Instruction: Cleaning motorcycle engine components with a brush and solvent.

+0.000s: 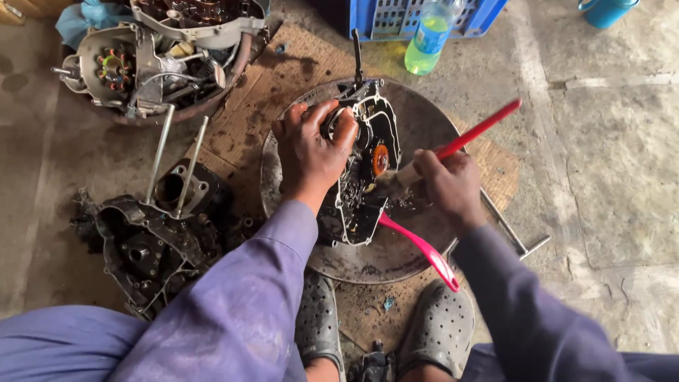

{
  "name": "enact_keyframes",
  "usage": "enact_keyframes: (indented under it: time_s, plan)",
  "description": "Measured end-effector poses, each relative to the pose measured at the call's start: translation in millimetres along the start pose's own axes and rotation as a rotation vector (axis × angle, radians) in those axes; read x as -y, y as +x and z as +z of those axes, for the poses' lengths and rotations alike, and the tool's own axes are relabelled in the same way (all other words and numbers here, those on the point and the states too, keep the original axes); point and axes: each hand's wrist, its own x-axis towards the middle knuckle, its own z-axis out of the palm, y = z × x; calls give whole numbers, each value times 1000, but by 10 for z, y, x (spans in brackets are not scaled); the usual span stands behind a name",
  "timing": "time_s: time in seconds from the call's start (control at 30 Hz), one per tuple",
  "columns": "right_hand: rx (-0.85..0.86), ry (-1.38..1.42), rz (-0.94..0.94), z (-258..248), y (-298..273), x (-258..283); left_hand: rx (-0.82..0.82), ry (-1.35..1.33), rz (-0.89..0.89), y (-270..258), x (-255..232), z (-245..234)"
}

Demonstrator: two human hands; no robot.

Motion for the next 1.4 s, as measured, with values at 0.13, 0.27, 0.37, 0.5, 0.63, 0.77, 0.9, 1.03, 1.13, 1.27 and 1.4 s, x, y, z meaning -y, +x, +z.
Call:
enact_keyframes:
  time_s: [0.13,0.27,0.37,0.5,0.63,0.77,0.9,1.03,1.13,1.27,1.4]
  plan:
    - [-26,281,-10,440,-319,242,1,-8,-4,19,-35,-7]
    - [60,194,191,647,-498,-95,-1,5,19,12,42,26]
    - [114,29,219,675,-480,-63,-16,23,50,55,17,17]
    - [76,303,200,780,-267,336,-28,-15,-13,37,14,68]
    - [68,638,243,773,-329,31,-74,-34,23,35,77,93]
    - [148,206,270,558,-466,-263,-81,11,37,14,-20,51]
    - [189,-272,82,408,-167,-286,-53,23,43,24,-30,12]
    - [61,-123,-29,537,-262,-285,-35,6,23,13,36,50]
    - [93,184,-95,608,-392,-572,-48,12,23,25,15,67]
    - [217,-169,-270,571,-418,-207,-60,34,22,36,-30,17]
    - [182,-229,-168,655,-534,-235,-74,-2,20,-20,64,44]
